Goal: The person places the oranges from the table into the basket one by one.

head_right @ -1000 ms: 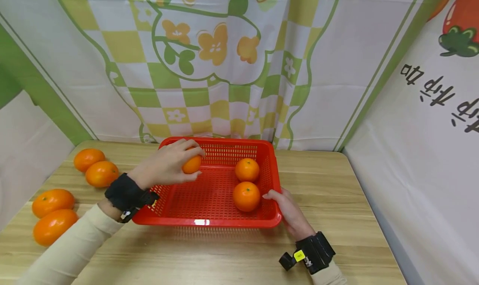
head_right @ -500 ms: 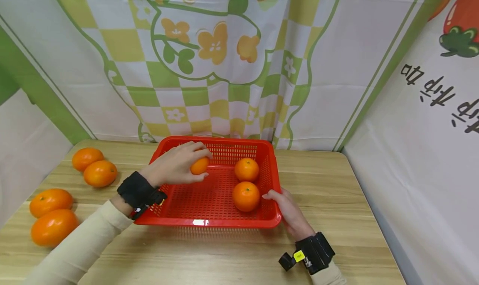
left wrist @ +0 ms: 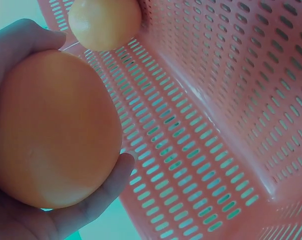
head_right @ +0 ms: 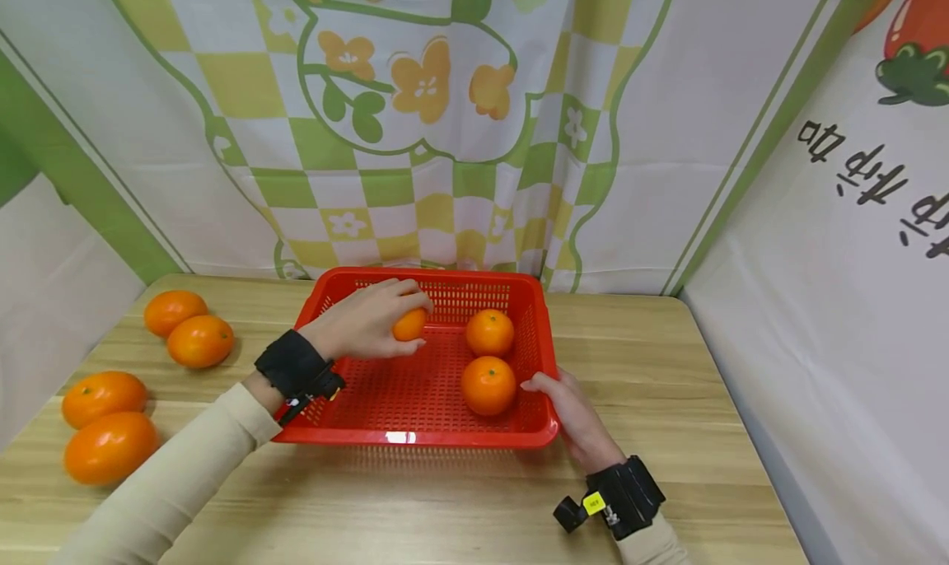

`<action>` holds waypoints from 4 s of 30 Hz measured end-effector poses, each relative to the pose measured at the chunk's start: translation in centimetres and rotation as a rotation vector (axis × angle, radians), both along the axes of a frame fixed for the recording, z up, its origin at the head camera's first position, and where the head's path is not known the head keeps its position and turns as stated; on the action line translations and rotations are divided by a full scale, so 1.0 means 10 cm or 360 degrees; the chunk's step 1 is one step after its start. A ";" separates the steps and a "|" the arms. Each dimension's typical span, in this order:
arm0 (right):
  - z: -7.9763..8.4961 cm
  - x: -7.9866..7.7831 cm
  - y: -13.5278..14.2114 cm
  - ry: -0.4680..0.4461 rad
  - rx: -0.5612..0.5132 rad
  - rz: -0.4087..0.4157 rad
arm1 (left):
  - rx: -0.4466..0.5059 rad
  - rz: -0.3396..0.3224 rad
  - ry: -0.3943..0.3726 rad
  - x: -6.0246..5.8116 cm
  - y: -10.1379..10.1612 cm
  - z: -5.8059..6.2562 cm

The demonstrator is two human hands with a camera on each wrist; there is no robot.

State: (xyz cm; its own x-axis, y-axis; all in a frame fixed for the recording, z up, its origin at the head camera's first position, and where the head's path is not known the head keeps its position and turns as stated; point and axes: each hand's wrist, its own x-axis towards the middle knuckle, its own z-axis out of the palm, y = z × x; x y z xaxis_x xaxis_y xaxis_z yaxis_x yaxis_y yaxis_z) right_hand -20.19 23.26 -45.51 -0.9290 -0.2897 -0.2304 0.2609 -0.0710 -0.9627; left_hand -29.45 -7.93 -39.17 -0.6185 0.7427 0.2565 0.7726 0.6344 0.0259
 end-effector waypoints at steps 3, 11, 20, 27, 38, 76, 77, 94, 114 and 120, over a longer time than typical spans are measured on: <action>0.02 -0.01 0.00 0.0002 -0.0001 -0.0004 | -0.0026 -0.0003 -0.0016 -0.02 0.03 0.00; 0.03 -0.02 0.01 0.0016 0.0001 0.0005 | -0.0067 -0.0047 -0.0073 -0.06 0.13 -0.01; -0.01 -0.02 0.00 0.0016 -0.0014 -0.0001 | -0.0179 -0.0028 -0.0084 -0.12 0.22 -0.06; -0.01 -0.01 0.00 0.0000 -0.0003 -0.0019 | -0.0190 -0.0043 -0.0085 -0.17 0.28 -0.07; 0.01 0.00 0.00 0.0000 -0.0005 -0.0031 | -0.0233 0.0011 -0.0132 -0.25 0.34 -0.12; -0.01 0.00 0.02 0.0027 -0.0026 0.0004 | -0.0517 0.0036 -0.0099 -0.30 0.61 -0.44; -0.01 0.00 0.02 0.0029 -0.0021 0.0003 | -0.0518 0.0052 -0.0098 -0.30 0.62 -0.45; 0.01 -0.01 -0.01 0.0048 -0.0028 0.0003 | -0.0494 0.0218 -0.0118 -0.24 0.65 -0.43; -0.02 0.01 0.01 0.0050 -0.0037 0.0011 | -0.0503 0.0213 -0.0154 -0.21 0.64 -0.39; -0.02 0.01 0.01 0.0047 -0.0036 0.0003 | -0.0493 0.0244 -0.0135 -0.20 0.61 -0.36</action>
State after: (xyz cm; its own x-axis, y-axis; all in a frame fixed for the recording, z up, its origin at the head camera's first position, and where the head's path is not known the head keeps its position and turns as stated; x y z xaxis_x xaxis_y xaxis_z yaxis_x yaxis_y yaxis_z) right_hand -20.12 23.38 -45.72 -0.9348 -0.2962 -0.1961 0.2323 -0.0920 -0.9683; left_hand -31.49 -1.82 -42.74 -0.7381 0.6742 -0.0238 0.6713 0.7305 -0.1258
